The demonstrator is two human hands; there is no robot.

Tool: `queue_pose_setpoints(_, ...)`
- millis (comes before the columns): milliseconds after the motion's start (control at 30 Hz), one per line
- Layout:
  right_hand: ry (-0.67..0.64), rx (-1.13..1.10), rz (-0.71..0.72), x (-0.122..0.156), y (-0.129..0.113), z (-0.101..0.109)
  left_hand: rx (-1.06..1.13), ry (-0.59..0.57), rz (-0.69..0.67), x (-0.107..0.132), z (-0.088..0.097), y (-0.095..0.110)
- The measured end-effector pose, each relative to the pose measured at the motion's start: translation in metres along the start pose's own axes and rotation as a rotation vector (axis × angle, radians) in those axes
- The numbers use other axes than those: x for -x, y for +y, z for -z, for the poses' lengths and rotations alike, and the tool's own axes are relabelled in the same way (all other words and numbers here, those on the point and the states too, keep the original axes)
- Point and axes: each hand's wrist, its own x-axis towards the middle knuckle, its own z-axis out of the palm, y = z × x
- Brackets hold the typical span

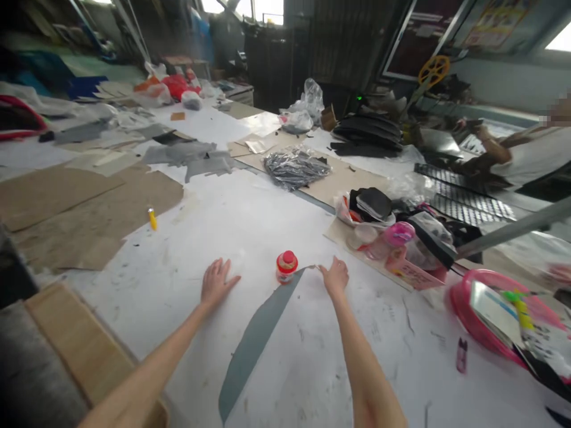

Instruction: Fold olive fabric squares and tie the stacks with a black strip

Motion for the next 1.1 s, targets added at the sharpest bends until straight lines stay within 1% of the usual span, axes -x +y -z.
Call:
queue_pose_setpoints(67, 0.012, 0.023, -0.021, -0.03, -0.01, -0.022, 0.087, -0.007, -0.098, -0.002, -0.001, -0.001)
queue_pose_setpoints(133, 0.024, 0.046, -0.035, -0.043, -0.013, -0.041, 0.161, -0.043, -0.16, -0.011, 0.0, 0.0)
queue_pose_setpoints(200, 0.04, 0.066, -0.04, -0.045, -0.01, -0.055, 0.167, -0.061, -0.133, -0.032, 0.001, 0.003)
queue_pose_setpoints(233, 0.049, 0.073, -0.04, -0.044, -0.007, -0.06, 0.148, -0.054, -0.092, -0.049, 0.002, 0.005)
queue_pose_setpoints(300, 0.066, 0.08, -0.038, -0.042, -0.001, -0.066, 0.104, -0.021, 0.001, -0.093, 0.003, 0.011)
queue_pose_setpoints(367, 0.091, 0.085, -0.031, -0.041, 0.004, -0.069, 0.079, 0.004, 0.017, -0.148, 0.003, 0.02)
queue_pose_setpoints(467, 0.157, 0.097, -0.004, -0.043, 0.01, -0.073, 0.063, -0.006, -0.067, -0.23, -0.002, 0.042)
queue_pose_setpoints(533, 0.202, 0.1, 0.023, -0.043, 0.013, -0.075, 0.036, -0.049, -0.11, -0.271, -0.009, 0.057)
queue_pose_setpoints(567, 0.216, 0.097, 0.033, -0.043, 0.014, -0.076, -0.005, -0.085, -0.114, -0.286, -0.013, 0.063)
queue_pose_setpoints(633, 0.234, 0.093, 0.045, -0.042, 0.015, -0.077, -0.092, -0.159, -0.107, -0.307, -0.019, 0.072)
queue_pose_setpoints(700, 0.241, 0.089, 0.047, -0.042, 0.016, -0.077, -0.147, -0.216, -0.093, -0.318, -0.023, 0.075)
queue_pose_setpoints(867, 0.233, 0.065, 0.05, -0.041, 0.017, -0.075, -0.167, -0.254, -0.062, -0.338, -0.023, 0.071)
queue_pose_setpoints(933, 0.235, 0.051, 0.043, -0.041, 0.016, -0.074, -0.17, -0.245, -0.068, -0.35, -0.021, 0.07)
queue_pose_setpoints(1100, 0.238, 0.037, 0.063, -0.039, 0.017, -0.073, -0.172, -0.119, -0.149, -0.392, -0.018, 0.072)
